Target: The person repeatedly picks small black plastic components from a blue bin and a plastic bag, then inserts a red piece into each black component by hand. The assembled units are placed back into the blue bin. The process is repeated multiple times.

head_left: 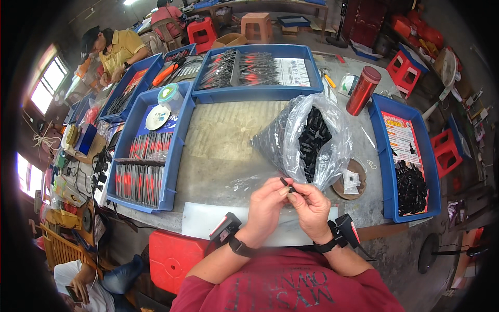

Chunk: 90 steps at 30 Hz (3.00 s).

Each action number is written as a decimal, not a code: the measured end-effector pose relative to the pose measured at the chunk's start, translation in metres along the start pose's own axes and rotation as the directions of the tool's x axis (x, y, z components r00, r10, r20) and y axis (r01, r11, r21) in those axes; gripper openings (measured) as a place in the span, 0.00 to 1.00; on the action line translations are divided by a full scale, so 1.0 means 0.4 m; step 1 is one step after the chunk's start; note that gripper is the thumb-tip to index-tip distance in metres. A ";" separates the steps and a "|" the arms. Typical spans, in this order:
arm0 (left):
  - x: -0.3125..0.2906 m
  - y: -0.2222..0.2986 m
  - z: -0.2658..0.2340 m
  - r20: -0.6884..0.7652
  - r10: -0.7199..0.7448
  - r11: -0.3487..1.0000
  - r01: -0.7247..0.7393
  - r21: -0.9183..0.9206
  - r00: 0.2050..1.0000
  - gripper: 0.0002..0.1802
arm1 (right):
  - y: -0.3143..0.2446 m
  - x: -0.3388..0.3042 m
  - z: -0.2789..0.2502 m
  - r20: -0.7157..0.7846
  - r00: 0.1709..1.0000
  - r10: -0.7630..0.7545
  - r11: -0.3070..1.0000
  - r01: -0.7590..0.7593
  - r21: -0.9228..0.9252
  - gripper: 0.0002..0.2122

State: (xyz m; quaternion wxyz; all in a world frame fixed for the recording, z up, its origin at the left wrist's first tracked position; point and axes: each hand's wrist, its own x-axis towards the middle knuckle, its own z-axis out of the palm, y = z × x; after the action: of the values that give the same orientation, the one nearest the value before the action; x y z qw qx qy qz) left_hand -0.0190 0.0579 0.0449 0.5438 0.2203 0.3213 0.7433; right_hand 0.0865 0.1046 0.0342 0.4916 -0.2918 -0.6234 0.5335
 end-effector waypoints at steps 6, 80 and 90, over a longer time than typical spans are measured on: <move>0.000 0.001 -0.007 0.018 -0.045 0.999 0.046 -0.013 0.999 0.12 | 0.000 -0.002 -0.006 -0.013 1.000 0.015 1.000 -0.015 0.022 0.09; 0.049 -0.069 -0.086 0.344 0.186 -0.016 -0.347 0.938 0.920 0.03 | -0.075 0.129 -0.360 0.009 1.000 -0.017 0.755 0.019 -0.655 0.09; 0.039 -0.053 -0.079 0.356 0.191 -0.005 -0.361 0.932 0.915 0.04 | 0.014 0.140 -0.425 0.186 0.971 0.151 0.453 0.099 -0.886 0.05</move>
State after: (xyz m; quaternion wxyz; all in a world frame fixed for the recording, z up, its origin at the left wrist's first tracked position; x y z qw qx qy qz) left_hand -0.0309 0.0695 0.0072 0.1059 0.6347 0.6546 0.3967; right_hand 0.2236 0.2201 0.0366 0.1794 -0.4489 -0.8593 0.1668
